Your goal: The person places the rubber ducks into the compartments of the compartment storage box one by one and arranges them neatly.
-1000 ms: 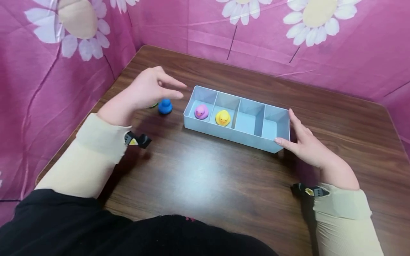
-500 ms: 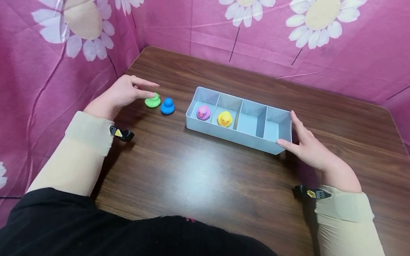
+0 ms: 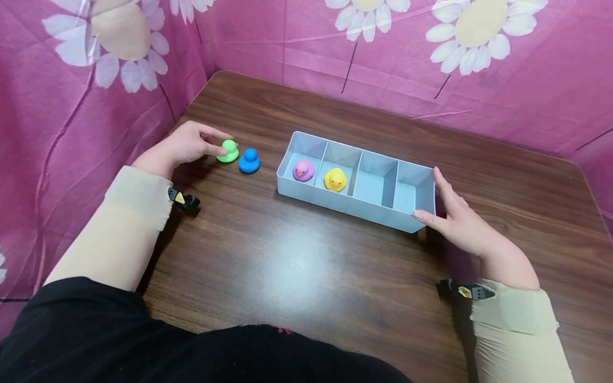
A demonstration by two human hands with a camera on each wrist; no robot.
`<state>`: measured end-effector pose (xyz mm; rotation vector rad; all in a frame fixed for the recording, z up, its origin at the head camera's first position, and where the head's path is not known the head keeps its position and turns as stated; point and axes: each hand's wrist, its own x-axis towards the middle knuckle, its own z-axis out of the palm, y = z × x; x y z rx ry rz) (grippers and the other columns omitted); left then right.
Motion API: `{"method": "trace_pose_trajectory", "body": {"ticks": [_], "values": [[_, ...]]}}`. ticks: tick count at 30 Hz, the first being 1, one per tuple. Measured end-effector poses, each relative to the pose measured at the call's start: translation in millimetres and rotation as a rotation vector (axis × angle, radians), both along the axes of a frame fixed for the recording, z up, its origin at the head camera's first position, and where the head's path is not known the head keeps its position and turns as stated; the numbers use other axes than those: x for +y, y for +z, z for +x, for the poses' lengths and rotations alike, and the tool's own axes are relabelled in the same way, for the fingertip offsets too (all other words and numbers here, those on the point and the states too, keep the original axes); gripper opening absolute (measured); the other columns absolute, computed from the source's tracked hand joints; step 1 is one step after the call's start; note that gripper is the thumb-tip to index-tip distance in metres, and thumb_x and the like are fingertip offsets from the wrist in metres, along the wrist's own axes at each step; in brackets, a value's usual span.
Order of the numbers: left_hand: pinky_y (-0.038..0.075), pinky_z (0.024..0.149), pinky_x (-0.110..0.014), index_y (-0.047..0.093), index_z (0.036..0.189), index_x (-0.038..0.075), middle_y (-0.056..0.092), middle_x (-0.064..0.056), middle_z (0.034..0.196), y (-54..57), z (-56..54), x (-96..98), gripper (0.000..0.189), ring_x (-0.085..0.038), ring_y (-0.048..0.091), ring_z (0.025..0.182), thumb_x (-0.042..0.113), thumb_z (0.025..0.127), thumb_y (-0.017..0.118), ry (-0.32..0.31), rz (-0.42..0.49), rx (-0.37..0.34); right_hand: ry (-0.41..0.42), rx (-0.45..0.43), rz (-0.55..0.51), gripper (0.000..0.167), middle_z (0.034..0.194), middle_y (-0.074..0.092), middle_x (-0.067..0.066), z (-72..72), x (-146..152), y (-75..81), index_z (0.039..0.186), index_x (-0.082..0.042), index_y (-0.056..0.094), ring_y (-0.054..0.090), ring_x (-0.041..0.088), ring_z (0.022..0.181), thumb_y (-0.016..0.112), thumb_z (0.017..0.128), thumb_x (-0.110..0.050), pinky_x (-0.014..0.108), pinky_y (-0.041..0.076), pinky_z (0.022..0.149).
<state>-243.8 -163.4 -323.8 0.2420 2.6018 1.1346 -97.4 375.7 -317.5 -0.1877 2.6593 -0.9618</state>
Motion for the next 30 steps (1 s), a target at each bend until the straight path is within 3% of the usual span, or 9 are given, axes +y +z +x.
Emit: {"method": "trace_pose_trajectory", "body": {"ticks": [8,17,25,30], "values": [[0.037,0.059,-0.025,0.071,0.123,0.006,0.059,-0.007,0.094,-5.1,0.6,-1.7,0.044,-0.013,0.045,0.069,0.022,0.083,0.081,0.024,0.007,0.029,-0.004,0.003,-0.007,0.100,0.162,0.000,0.022,1.3,-1,1.0,0.156,-0.035,-0.014,-0.003,0.050,0.143,0.066,0.096,-0.033,0.071,0.005,0.106],[0.038,0.075,-0.026,0.070,0.122,0.004,0.065,-0.011,0.116,-7.0,-0.6,-0.2,0.043,-0.017,0.045,0.095,0.021,0.084,0.080,0.044,0.029,0.007,0.000,-0.006,-0.017,0.100,0.162,-0.006,0.017,2.0,-2,1.1,0.156,-0.033,-0.015,-0.005,0.045,0.145,0.065,0.097,-0.031,0.069,0.004,0.108],[0.037,0.070,-0.026,0.071,0.121,0.005,0.066,-0.008,0.108,0.6,0.9,2.3,0.043,-0.017,0.044,0.090,0.023,0.083,0.081,0.068,0.042,0.033,0.016,0.002,-0.027,0.101,0.163,-0.006,0.013,-0.7,-1,0.3,0.156,-0.031,-0.015,0.000,0.039,0.146,0.066,0.096,-0.028,0.064,0.009,0.111],[0.037,0.068,-0.025,0.072,0.119,0.004,0.067,0.001,0.091,10.3,1.3,7.5,0.042,-0.017,0.044,0.090,0.021,0.082,0.082,0.053,0.074,0.049,0.015,0.002,-0.017,0.100,0.163,-0.006,0.014,0.0,-2,1.0,0.156,-0.031,-0.015,0.000,0.042,0.146,0.065,0.097,-0.029,0.066,0.008,0.110]]}}
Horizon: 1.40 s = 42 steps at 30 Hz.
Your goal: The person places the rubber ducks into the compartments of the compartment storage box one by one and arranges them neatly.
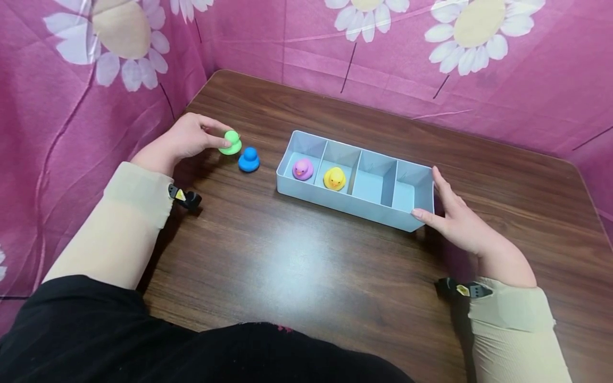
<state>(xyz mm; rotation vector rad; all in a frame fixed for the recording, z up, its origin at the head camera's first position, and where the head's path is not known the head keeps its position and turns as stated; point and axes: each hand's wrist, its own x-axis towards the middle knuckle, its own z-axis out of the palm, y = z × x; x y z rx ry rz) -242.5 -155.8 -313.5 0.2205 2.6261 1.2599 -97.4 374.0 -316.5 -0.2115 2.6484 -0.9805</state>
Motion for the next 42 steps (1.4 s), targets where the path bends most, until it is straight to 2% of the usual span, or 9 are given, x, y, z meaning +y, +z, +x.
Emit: {"method": "trace_pose_trajectory", "body": {"ticks": [3,10,14,19,22,26,32,37,42], "values": [[0.036,0.068,-0.025,0.072,0.118,0.004,0.065,0.004,0.087,6.7,0.7,5.7,0.040,-0.016,0.043,0.090,0.020,0.082,0.081,-0.019,0.014,0.017,0.001,0.004,-0.010,0.100,0.163,-0.005,0.014,0.7,1,0.1,0.156,-0.031,-0.015,0.001,0.041,0.146,0.066,0.097,-0.028,0.064,0.008,0.110],[0.035,0.065,-0.027,0.075,0.115,0.008,0.062,-0.003,0.082,20.4,8.6,23.9,0.037,-0.016,0.042,0.086,0.019,0.080,0.083,-0.045,0.082,0.027,0.002,0.008,-0.033,0.101,0.162,0.001,0.021,1.5,3,-0.2,0.156,-0.031,-0.015,0.005,0.040,0.146,0.066,0.096,-0.027,0.063,0.010,0.111],[0.034,0.065,-0.029,0.076,0.116,0.013,0.065,-0.003,0.087,30.6,11.4,32.0,0.036,-0.018,0.042,0.088,0.026,0.082,0.082,-0.101,0.022,0.062,-0.002,0.010,-0.034,0.101,0.161,0.005,0.025,1.6,3,-0.5,0.156,-0.032,-0.014,0.006,0.041,0.145,0.066,0.096,-0.027,0.063,0.010,0.111],[0.034,0.062,-0.030,0.075,0.117,0.016,0.065,-0.005,0.085,41.9,11.3,42.3,0.039,-0.019,0.040,0.089,0.034,0.083,0.080,-0.150,-0.043,0.082,-0.007,0.002,-0.037,0.101,0.161,0.006,0.025,2.0,4,-1.1,0.156,-0.033,-0.014,0.006,0.040,0.146,0.067,0.096,-0.028,0.063,0.009,0.111],[0.033,0.059,-0.030,0.076,0.116,0.015,0.063,-0.008,0.079,45.3,9.9,50.7,0.037,-0.019,0.041,0.086,0.032,0.083,0.081,-0.176,-0.038,0.104,-0.009,-0.004,-0.031,0.101,0.161,0.005,0.025,2.0,5,-1.6,0.156,-0.033,-0.015,0.005,0.040,0.146,0.067,0.096,-0.029,0.063,0.010,0.111],[0.033,0.061,-0.031,0.077,0.113,0.013,0.059,-0.011,0.075,47.7,8.6,62.8,0.033,-0.020,0.041,0.083,0.028,0.083,0.081,-0.205,-0.025,0.141,-0.008,-0.004,-0.026,0.102,0.160,0.007,0.026,1.9,6,-1.6,0.156,-0.033,-0.015,0.007,0.040,0.146,0.067,0.096,-0.029,0.063,0.011,0.111],[0.034,0.066,-0.032,0.077,0.113,0.015,0.054,-0.008,0.090,54.8,10.0,83.8,0.035,-0.018,0.039,0.087,0.030,0.082,0.082,-0.217,-0.005,0.127,-0.009,-0.010,-0.023,0.101,0.160,0.008,0.025,2.0,5,-0.3,0.155,-0.035,-0.015,0.006,0.041,0.146,0.067,0.096,-0.031,0.065,0.011,0.110],[0.035,0.066,-0.033,0.078,0.112,0.018,0.054,-0.009,0.088,58.7,11.6,103.9,0.031,-0.019,0.041,0.086,0.029,0.083,0.081,-0.278,0.007,0.161,-0.015,-0.024,-0.014,0.101,0.161,0.005,0.023,2.1,4,0.7,0.155,-0.037,-0.016,0.003,0.042,0.146,0.066,0.096,-0.034,0.067,0.011,0.109],[0.036,0.071,-0.032,0.078,0.113,0.019,0.060,-0.007,0.096,62.6,16.9,132.3,0.030,-0.019,0.042,0.090,0.028,0.084,0.080,-0.353,-0.002,0.160,-0.006,-0.023,-0.014,0.102,0.162,0.002,0.020,0.7,5,1.1,0.155,-0.036,-0.017,0.002,0.041,0.146,0.066,0.096,-0.033,0.066,0.011,0.109]]}}
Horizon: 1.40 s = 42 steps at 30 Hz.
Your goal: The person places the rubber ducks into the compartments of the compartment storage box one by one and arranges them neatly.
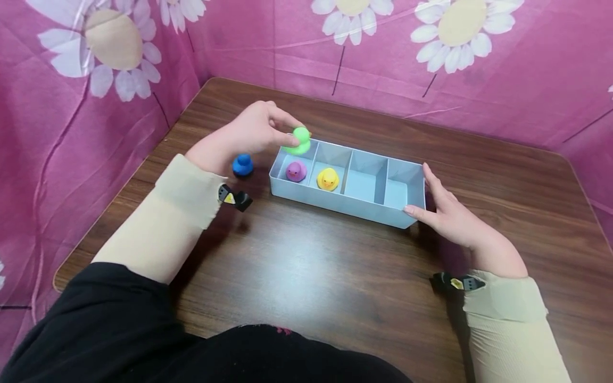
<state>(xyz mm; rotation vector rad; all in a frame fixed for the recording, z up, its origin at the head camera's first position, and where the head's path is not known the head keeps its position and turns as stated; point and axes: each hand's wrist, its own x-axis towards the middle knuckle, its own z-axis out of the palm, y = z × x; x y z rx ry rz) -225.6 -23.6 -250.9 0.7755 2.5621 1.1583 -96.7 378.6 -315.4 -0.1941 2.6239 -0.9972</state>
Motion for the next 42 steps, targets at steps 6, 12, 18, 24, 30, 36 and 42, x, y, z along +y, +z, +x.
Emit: {"method": "trace_pose_trajectory", "body": {"ticks": [6,12,18,24,30,36,42], "values": [[0.039,0.081,-0.033,0.077,0.114,0.016,0.060,-0.007,0.102,1.2,10.1,42.4,0.031,-0.021,0.044,0.098,0.022,0.084,0.080,-0.117,0.030,-0.053,0.009,0.006,-0.013,0.102,0.163,-0.001,0.016,-2.3,1,-0.6,0.155,-0.035,-0.017,0.001,0.037,0.147,0.066,0.096,-0.032,0.064,0.011,0.111],[0.038,0.080,-0.030,0.077,0.113,0.018,0.066,0.003,0.098,-4.0,14.7,76.8,0.028,-0.016,0.044,0.095,0.024,0.086,0.078,-0.211,0.016,-0.024,0.007,0.010,-0.004,0.101,0.164,-0.004,0.010,-1.2,0,-1.1,0.155,-0.033,-0.016,-0.003,0.036,0.147,0.066,0.096,-0.033,0.065,0.008,0.111],[0.037,0.069,-0.025,0.076,0.114,0.021,0.055,-0.001,0.086,-11.2,18.9,103.8,0.029,-0.011,0.044,0.080,0.027,0.085,0.079,-0.214,-0.012,-0.069,-0.004,0.019,-0.014,0.101,0.163,-0.001,0.016,0.2,1,-1.7,0.156,-0.033,-0.015,0.000,0.038,0.147,0.067,0.095,-0.033,0.064,0.009,0.111],[0.035,0.059,-0.025,0.077,0.113,0.021,0.054,-0.003,0.081,-25.5,21.8,124.0,0.030,-0.011,0.038,0.061,0.027,0.084,0.080,-0.188,-0.066,-0.132,-0.012,0.014,-0.009,0.101,0.163,-0.003,0.013,-0.7,1,-2.5,0.156,-0.032,-0.014,0.000,0.037,0.147,0.067,0.095,-0.035,0.064,0.009,0.111],[0.041,0.071,-0.026,0.076,0.115,0.023,0.060,0.001,0.113,-38.1,24.4,132.3,0.030,-0.013,0.045,0.089,0.027,0.085,0.079,-0.192,-0.148,-0.122,-0.015,0.008,0.007,0.101,0.164,-0.004,0.010,-0.7,0,-0.7,0.156,-0.033,-0.015,0.000,0.038,0.147,0.066,0.095,-0.037,0.065,0.009,0.110],[0.040,0.082,-0.025,0.076,0.115,0.024,0.060,0.000,0.117,-43.7,25.7,134.7,0.030,-0.013,0.047,0.099,0.029,0.085,0.079,-0.200,-0.190,-0.070,-0.009,0.012,0.016,0.101,0.164,-0.003,0.009,0.8,0,1.1,0.156,-0.033,-0.015,0.000,0.040,0.146,0.066,0.095,-0.038,0.066,0.010,0.110],[0.041,0.083,-0.025,0.075,0.117,0.029,0.057,0.004,0.121,-44.0,26.7,135.1,0.033,-0.010,0.049,0.102,0.034,0.085,0.078,-0.160,-0.260,-0.045,-0.013,0.024,0.009,0.102,0.163,0.002,0.017,1.2,2,1.1,0.156,-0.033,-0.014,0.003,0.041,0.146,0.067,0.095,-0.036,0.065,0.010,0.110]]}}
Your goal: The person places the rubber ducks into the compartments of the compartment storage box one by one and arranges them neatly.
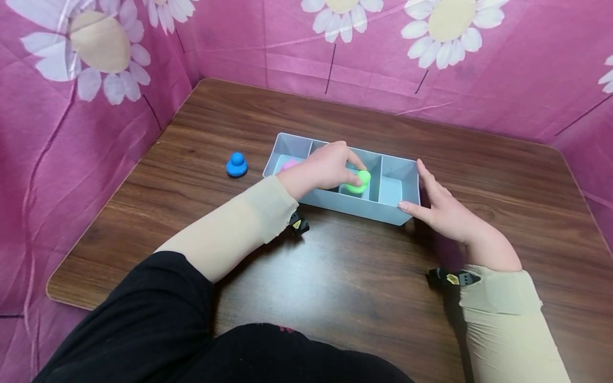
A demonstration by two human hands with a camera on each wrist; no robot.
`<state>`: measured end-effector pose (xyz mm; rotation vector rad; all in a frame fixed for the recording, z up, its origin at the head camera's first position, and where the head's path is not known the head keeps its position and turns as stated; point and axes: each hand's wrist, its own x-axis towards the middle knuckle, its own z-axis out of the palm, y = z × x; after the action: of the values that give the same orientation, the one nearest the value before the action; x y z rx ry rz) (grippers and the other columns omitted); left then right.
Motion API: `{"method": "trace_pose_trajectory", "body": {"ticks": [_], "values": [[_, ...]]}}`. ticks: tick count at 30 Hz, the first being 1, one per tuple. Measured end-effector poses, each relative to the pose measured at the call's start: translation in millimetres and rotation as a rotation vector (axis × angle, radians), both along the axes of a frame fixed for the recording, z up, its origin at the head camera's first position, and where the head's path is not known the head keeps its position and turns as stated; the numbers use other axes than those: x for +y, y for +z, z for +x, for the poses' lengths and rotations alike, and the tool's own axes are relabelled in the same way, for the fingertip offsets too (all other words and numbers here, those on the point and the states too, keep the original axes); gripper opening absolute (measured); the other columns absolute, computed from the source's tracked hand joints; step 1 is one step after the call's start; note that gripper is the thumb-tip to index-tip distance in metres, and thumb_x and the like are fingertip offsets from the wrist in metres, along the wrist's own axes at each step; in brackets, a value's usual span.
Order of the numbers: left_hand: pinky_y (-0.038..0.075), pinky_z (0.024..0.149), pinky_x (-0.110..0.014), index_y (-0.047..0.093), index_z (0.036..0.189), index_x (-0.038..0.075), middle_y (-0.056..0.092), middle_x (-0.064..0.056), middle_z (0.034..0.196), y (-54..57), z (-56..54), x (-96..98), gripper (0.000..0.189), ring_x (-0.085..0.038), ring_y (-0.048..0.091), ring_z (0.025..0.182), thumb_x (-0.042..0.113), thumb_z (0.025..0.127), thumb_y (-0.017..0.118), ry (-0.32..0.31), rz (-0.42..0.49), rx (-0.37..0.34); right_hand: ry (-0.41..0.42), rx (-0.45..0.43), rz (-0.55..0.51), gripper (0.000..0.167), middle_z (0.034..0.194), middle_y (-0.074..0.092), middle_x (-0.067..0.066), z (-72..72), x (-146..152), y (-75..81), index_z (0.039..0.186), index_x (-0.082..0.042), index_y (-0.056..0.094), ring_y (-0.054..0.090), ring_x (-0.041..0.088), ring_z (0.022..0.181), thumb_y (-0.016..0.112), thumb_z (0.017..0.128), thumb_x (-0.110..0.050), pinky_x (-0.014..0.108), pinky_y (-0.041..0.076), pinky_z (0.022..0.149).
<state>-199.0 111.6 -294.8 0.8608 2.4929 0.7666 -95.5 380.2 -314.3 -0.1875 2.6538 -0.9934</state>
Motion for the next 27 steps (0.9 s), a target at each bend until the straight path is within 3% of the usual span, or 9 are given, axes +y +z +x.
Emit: {"method": "trace_pose_trajectory", "body": {"ticks": [14,18,27], "values": [[0.041,0.088,-0.026,0.075,0.115,0.030,0.061,0.011,0.128,-4.3,-0.1,2.7,0.031,-0.006,0.049,0.112,0.036,0.085,0.079,0.048,-0.069,-0.005,0.008,0.001,-0.045,0.101,0.163,0.002,0.017,-1.4,1.1,-3.6,0.156,-0.033,-0.014,0.005,0.037,0.147,0.067,0.095,-0.032,0.060,0.009,0.112],[0.042,0.084,-0.027,0.075,0.115,0.029,0.061,0.011,0.128,-6.2,0.3,5.3,0.031,-0.006,0.050,0.108,0.037,0.085,0.078,0.064,-0.084,-0.007,0.014,0.001,-0.047,0.101,0.163,0.002,0.018,-1.9,0.8,-4.0,0.156,-0.033,-0.014,0.006,0.037,0.147,0.067,0.095,-0.031,0.060,0.010,0.112],[0.042,0.087,-0.028,0.075,0.115,0.032,0.058,0.009,0.132,-6.6,2.3,8.4,0.030,-0.010,0.046,0.123,0.039,0.087,0.076,0.083,-0.141,0.055,0.010,0.002,-0.048,0.101,0.163,0.001,0.017,-1.5,-0.6,-3.0,0.156,-0.033,-0.014,0.007,0.037,0.147,0.067,0.095,-0.031,0.060,0.010,0.113]]}}
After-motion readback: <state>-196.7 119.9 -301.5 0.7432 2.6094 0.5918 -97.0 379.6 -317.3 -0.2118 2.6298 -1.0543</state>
